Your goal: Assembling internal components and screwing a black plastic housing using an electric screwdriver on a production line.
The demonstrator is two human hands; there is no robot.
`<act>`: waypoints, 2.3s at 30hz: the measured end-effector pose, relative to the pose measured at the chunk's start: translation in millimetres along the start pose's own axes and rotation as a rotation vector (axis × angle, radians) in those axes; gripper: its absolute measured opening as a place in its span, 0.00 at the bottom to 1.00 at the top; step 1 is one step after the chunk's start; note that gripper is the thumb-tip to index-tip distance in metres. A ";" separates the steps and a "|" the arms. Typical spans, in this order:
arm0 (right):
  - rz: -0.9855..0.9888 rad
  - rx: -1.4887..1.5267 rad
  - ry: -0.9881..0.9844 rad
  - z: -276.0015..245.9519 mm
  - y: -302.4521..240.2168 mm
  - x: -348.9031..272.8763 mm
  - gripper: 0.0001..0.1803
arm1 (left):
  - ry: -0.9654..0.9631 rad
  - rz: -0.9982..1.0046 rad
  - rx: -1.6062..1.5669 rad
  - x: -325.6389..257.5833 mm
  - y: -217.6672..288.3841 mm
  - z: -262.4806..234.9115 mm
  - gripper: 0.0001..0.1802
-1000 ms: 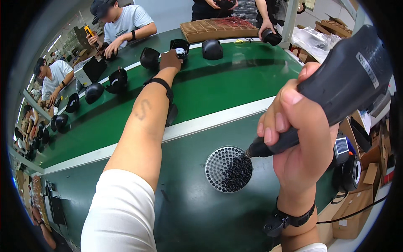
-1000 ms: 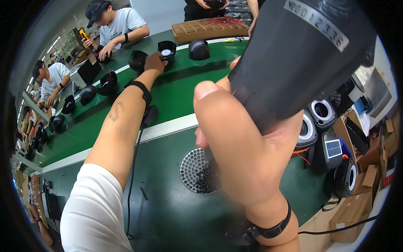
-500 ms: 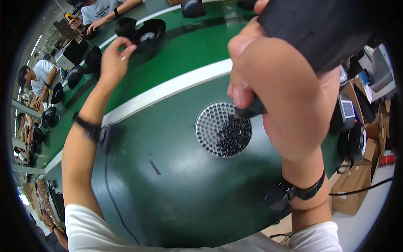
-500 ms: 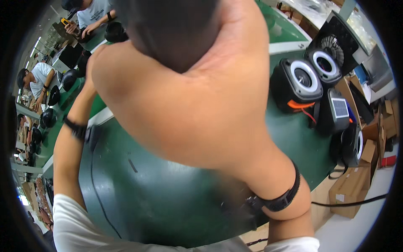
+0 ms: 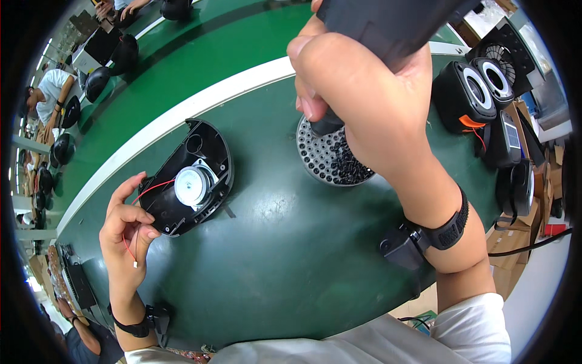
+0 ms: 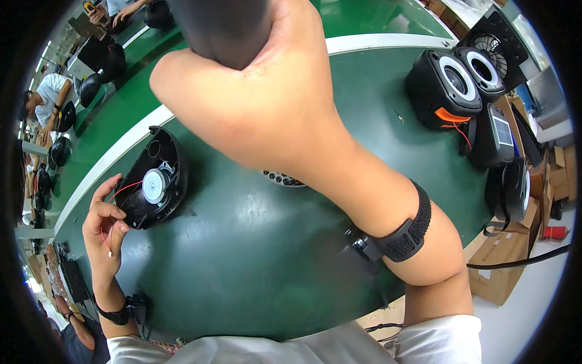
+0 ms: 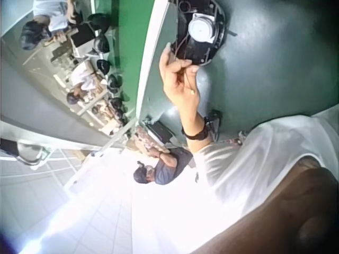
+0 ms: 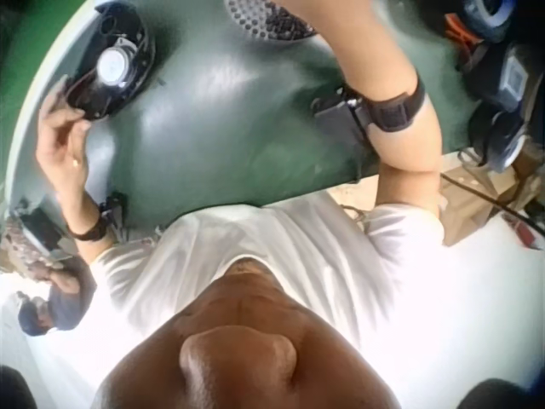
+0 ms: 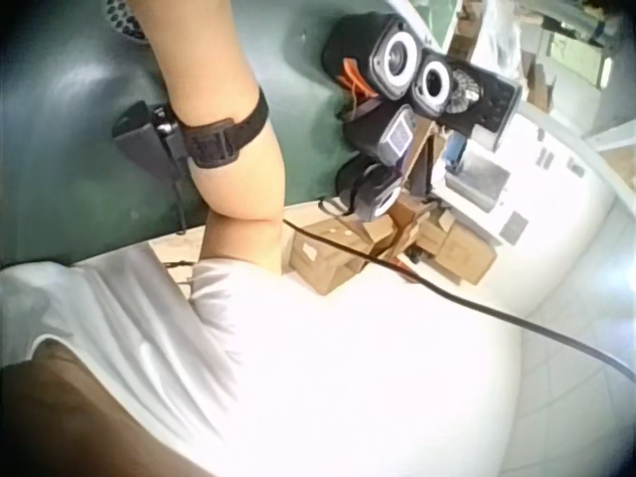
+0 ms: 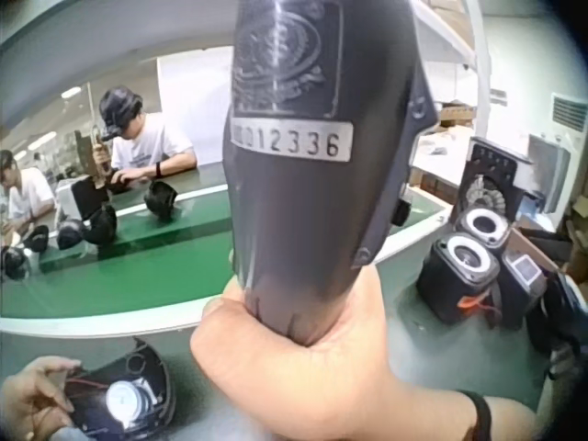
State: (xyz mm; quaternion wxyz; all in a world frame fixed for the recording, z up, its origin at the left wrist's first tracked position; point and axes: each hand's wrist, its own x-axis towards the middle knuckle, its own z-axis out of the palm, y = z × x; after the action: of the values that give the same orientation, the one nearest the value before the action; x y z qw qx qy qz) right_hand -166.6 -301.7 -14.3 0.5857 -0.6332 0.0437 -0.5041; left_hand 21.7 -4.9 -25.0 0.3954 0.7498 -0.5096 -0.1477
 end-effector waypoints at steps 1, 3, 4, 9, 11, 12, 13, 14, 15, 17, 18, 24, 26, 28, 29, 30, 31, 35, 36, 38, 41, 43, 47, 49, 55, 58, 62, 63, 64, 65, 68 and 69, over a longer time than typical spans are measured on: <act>0.003 0.005 -0.007 -0.7 2.6 -0.5 0.09 | -0.045 0.003 -0.021 -1.4 1.6 -2.2 0.08; 0.006 0.015 -0.020 2.7 7.1 -3.2 0.09 | -0.055 -0.072 -0.001 -2.1 15.8 -0.4 0.08; 0.008 0.020 -0.027 4.3 9.5 -3.8 0.09 | -0.064 -0.146 0.023 -1.8 23.0 -0.8 0.12; 0.007 0.066 -0.063 8.0 11.1 -11.3 0.08 | 0.005 0.016 0.167 5.3 42.5 -22.3 0.24; 0.005 0.076 -0.071 9.6 16.0 -10.2 0.08 | -0.020 0.100 0.260 11.9 58.6 -9.5 0.22; 0.003 0.082 -0.076 9.1 16.3 -11.5 0.08 | -0.042 0.184 0.356 15.7 66.5 -1.0 0.21; 0.000 0.089 -0.083 10.0 16.2 -13.5 0.08 | -0.118 0.218 0.354 19.5 67.2 5.1 0.26; -0.003 0.096 -0.089 10.5 18.1 -12.5 0.08 | -0.178 0.284 0.470 23.1 67.5 10.3 0.30; -0.005 0.102 -0.095 10.2 18.8 -13.0 0.08 | -0.221 0.325 0.605 25.7 69.2 15.9 0.31; -0.006 0.112 -0.106 9.8 21.0 -15.8 0.08 | -0.265 0.366 0.734 30.9 65.8 26.8 0.31; -0.007 0.116 -0.111 9.5 22.7 -16.5 0.08 | -0.233 0.353 0.693 34.5 60.0 33.7 0.31; -0.035 0.092 -0.038 8.6 25.9 -16.1 0.09 | -0.146 0.323 0.564 57.1 36.7 40.7 0.41; -0.032 0.107 -0.011 12.1 20.9 -13.8 0.10 | -0.144 0.343 0.403 57.8 32.1 38.2 0.39; -0.018 0.133 -0.085 9.3 4.6 -12.7 0.08 | -0.138 0.312 0.347 52.1 27.8 36.7 0.38; -0.054 -0.025 -0.083 0.5 5.3 -14.4 0.09 | -0.150 0.322 0.322 50.1 27.6 40.3 0.37; -0.233 -0.036 -0.245 -18.8 11.6 -9.5 0.11 | -0.161 0.330 0.297 47.9 28.0 44.4 0.36; -0.002 0.124 -0.240 -16.0 -5.2 -3.7 0.14 | -0.151 0.312 0.295 42.1 29.3 45.8 0.35; 0.178 0.339 -0.355 -43.4 -47.8 14.8 0.13 | -0.199 0.323 0.299 31.2 49.6 55.1 0.35; 0.202 0.335 -0.376 -40.7 -54.6 2.5 0.13 | -0.185 0.298 0.283 29.0 48.8 54.0 0.35; 0.227 0.305 -0.388 -17.5 -62.3 -11.4 0.13 | -0.216 0.287 0.314 31.8 62.4 60.4 0.36; 0.253 0.316 -0.427 -22.7 -66.0 -17.6 0.13 | -0.176 0.301 0.292 27.2 65.9 60.4 0.35; 0.270 0.305 -0.442 -9.1 -70.9 -30.1 0.13 | -0.112 0.344 0.332 26.1 58.6 67.3 0.30; 0.302 0.283 -0.453 -10.8 -78.8 -38.1 0.14 | -0.068 0.353 0.257 26.9 48.1 70.5 0.29; 0.313 0.277 -0.466 -1.2 -75.3 -36.2 0.14 | -0.080 0.323 0.221 27.7 47.9 68.1 0.30; 0.339 0.226 -0.512 10.9 -80.5 -35.0 0.15 | -0.100 0.290 0.187 28.6 47.3 67.8 0.30; 0.345 0.209 -0.527 11.2 -84.7 -34.4 0.15 | -0.071 0.306 0.186 27.0 42.2 67.5 0.30; 0.401 0.264 -0.323 27.3 -78.9 -48.7 0.17 | -0.099 0.296 0.186 28.8 43.4 66.6 0.29; 0.416 0.225 -0.403 23.4 -79.2 -45.8 0.15 | -0.095 0.294 0.187 28.8 43.3 66.6 0.29; 0.417 0.224 -0.406 25.4 -78.7 -47.9 0.15 | -0.091 0.293 0.186 28.8 43.4 67.2 0.29; 0.409 0.220 -0.366 29.5 -77.6 -52.2 0.15 | -0.089 0.292 0.185 28.7 43.3 67.8 0.29; 0.381 0.207 -0.356 30.4 -72.1 -53.8 0.14 | -0.079 0.292 0.171 28.5 42.6 69.0 0.29; 0.361 0.200 -0.386 30.2 -70.4 -53.6 0.14 | -0.084 0.292 0.172 28.6 42.4 69.1 0.29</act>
State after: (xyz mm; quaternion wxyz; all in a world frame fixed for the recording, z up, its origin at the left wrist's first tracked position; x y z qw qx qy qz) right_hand -209.5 -224.2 15.4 0.7231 -0.6384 -0.0065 -0.2636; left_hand -36.4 -67.8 -32.8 0.3256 0.6918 -0.6400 -0.0757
